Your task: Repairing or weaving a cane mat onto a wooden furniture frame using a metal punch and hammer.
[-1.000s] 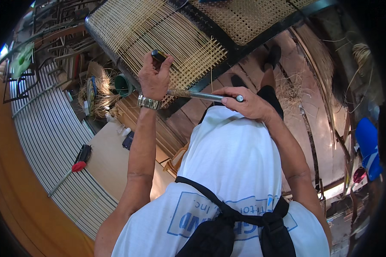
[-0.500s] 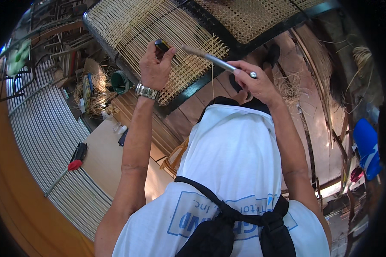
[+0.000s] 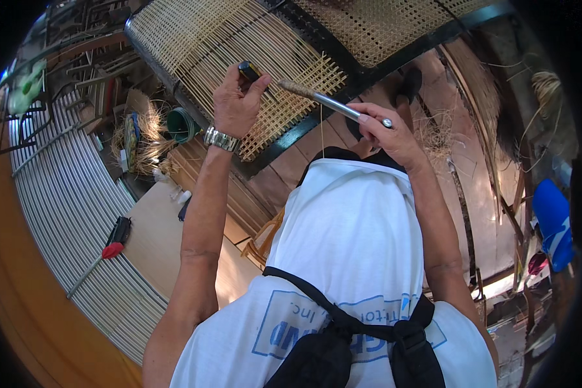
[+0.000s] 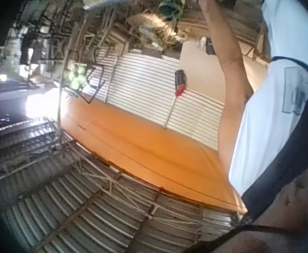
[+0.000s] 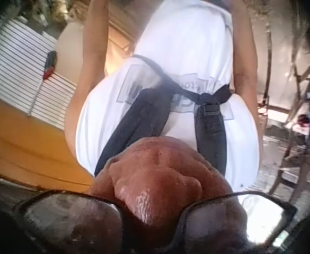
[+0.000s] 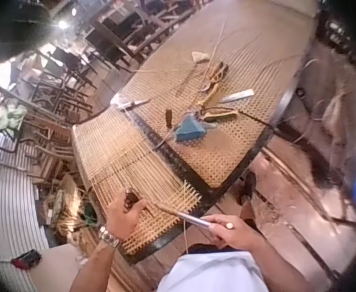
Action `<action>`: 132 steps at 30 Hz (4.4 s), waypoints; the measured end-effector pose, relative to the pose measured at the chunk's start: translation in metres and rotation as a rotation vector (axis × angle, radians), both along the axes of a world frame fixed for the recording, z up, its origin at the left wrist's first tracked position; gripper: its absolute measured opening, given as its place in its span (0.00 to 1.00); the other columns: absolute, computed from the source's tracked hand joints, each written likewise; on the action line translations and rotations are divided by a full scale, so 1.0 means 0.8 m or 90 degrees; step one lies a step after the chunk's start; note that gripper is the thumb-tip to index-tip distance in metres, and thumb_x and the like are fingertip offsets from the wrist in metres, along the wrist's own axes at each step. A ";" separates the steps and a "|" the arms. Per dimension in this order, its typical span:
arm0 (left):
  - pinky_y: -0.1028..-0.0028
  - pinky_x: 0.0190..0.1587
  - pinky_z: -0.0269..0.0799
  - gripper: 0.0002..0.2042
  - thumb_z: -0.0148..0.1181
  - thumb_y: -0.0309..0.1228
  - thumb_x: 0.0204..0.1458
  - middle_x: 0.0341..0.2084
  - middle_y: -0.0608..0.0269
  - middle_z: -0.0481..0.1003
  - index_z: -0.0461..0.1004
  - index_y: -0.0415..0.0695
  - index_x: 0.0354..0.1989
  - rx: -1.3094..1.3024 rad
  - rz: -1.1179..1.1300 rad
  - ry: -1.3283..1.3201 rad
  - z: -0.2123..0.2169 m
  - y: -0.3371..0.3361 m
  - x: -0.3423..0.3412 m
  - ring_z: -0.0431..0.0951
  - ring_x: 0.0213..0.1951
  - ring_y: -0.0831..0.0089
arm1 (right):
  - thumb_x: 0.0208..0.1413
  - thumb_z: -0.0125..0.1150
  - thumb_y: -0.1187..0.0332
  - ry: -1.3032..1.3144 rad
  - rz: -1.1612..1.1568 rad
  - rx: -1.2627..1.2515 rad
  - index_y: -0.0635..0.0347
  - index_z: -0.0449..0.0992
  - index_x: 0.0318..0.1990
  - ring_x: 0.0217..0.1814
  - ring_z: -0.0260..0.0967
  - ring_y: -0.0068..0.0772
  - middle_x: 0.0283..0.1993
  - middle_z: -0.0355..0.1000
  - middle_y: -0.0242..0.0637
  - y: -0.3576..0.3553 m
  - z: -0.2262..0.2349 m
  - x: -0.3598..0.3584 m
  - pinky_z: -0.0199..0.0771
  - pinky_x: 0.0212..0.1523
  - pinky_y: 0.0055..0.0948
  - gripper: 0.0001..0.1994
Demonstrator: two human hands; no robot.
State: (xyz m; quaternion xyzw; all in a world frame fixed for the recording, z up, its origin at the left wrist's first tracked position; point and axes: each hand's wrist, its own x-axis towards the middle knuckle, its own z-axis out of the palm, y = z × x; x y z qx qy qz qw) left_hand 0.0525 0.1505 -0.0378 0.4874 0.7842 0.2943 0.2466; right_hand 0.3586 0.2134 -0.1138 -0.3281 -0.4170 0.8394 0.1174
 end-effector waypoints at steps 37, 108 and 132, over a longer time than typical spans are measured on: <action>0.74 0.34 0.77 0.16 0.72 0.34 0.57 0.31 0.64 0.84 0.74 0.40 0.47 0.073 0.040 -0.005 -0.008 -0.008 -0.014 0.83 0.32 0.78 | 0.70 0.52 0.68 -0.015 0.041 0.002 0.64 0.73 0.64 0.30 0.60 0.13 0.30 0.65 0.23 -0.029 0.027 0.021 0.62 0.31 0.18 0.19; 0.76 0.41 0.76 0.12 0.71 0.34 0.59 0.34 0.67 0.82 0.77 0.42 0.43 0.208 0.214 -0.143 -0.010 -0.027 -0.029 0.79 0.36 0.81 | 0.71 0.55 0.66 -0.066 -0.183 -0.115 0.63 0.70 0.66 0.27 0.61 0.14 0.33 0.70 0.28 -0.028 0.008 0.109 0.59 0.27 0.14 0.20; 0.71 0.39 0.80 0.15 0.71 0.32 0.58 0.34 0.61 0.85 0.75 0.40 0.48 -0.046 0.133 0.047 0.000 0.022 0.024 0.85 0.37 0.74 | 0.72 0.54 0.63 -0.049 0.055 -0.011 0.63 0.74 0.62 0.28 0.58 0.10 0.29 0.64 0.21 0.065 -0.001 0.039 0.57 0.27 0.14 0.17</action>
